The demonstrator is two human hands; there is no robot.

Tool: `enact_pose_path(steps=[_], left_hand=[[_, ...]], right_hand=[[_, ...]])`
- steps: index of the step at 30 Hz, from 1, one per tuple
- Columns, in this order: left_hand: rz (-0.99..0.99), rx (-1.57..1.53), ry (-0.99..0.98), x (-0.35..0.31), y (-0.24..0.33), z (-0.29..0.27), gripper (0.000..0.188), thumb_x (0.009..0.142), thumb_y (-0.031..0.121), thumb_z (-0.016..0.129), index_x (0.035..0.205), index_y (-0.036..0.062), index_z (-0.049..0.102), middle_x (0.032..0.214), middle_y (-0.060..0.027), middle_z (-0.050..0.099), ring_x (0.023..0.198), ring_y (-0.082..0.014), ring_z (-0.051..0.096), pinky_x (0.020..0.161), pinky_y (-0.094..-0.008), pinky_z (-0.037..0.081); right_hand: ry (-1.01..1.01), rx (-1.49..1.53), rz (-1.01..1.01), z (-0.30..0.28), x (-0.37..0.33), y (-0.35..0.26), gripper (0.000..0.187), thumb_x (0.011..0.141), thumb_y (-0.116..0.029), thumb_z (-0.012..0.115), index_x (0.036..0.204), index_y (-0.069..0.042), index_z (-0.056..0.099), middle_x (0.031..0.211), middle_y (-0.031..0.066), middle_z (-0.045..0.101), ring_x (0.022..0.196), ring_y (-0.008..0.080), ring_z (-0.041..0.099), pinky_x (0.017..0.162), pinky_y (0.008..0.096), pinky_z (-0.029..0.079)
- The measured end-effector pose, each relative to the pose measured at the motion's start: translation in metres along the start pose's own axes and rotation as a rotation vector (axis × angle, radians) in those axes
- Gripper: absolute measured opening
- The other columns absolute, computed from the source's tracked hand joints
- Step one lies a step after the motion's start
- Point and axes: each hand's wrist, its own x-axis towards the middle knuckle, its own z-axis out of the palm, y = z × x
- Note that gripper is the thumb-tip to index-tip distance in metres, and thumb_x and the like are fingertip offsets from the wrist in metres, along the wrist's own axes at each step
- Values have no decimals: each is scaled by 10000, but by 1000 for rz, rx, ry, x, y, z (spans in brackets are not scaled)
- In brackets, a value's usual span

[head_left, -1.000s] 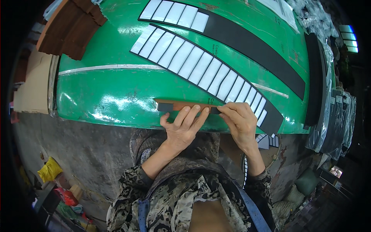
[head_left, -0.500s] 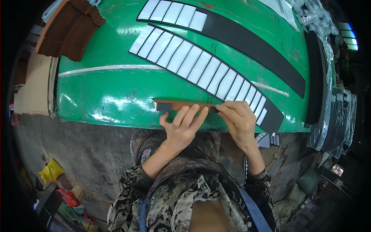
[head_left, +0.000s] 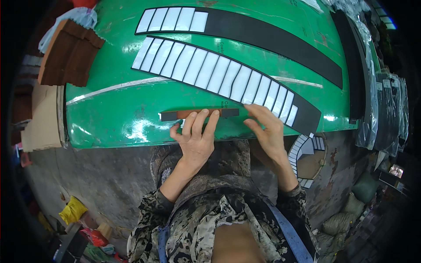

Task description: Applying adhesive labels to small wooden components on a assembly table.

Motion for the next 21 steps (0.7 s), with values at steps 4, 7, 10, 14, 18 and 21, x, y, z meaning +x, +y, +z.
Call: enact_pose_path(steps=[4, 7, 10, 14, 18, 21], left_hand=[[32, 46, -17, 4, 1, -2, 448, 712, 96, 642, 1114, 292, 623, 1206, -26, 457, 1143, -222, 370, 871, -432, 249], [56, 95, 0, 7, 1, -3, 469, 705, 100, 628, 1121, 316, 623, 1171, -29, 462, 1116, -218, 387, 834, -430, 256], [65, 86, 42, 9, 2, -3, 430, 708, 110, 618, 1096, 295, 643, 1142, -39, 474, 1087, -228, 414, 827, -435, 273], [45, 57, 27, 11, 5, -7, 415, 694, 129, 608, 1078, 278, 656, 1135, -50, 481, 1086, -233, 423, 827, -438, 296], [55, 65, -28, 12, 3, -13, 414, 695, 135, 606, 1078, 286, 656, 1121, -27, 490, 1077, -222, 425, 833, -439, 264], [52, 89, -37, 11, 3, -15, 425, 699, 130, 602, 1088, 294, 651, 1103, -3, 485, 1052, -199, 423, 829, -443, 246]], right_hand=[[120, -39, -127, 19, -2, -6, 392, 727, -1, 700, 1111, -48, 634, 1138, 137, 590, 821, 227, 628, 689, 305, 520], [188, -246, -297, 30, -3, -5, 436, 699, 35, 644, 1115, -97, 646, 1141, 133, 576, 849, 255, 607, 662, 330, 524], [196, -348, -347, 36, -7, -2, 477, 676, 42, 604, 1118, -132, 649, 1156, 124, 559, 933, 294, 576, 670, 351, 524], [170, -313, -303, 33, -8, -4, 503, 681, 55, 601, 1145, -137, 634, 1178, 131, 536, 975, 318, 551, 732, 370, 511], [118, -121, -187, 26, -10, -9, 542, 674, 63, 595, 1192, -97, 593, 1180, 144, 524, 974, 334, 537, 790, 393, 490], [114, -263, -259, 30, -8, -16, 563, 667, 68, 584, 1213, -65, 561, 1187, 153, 515, 974, 338, 537, 756, 386, 504]])
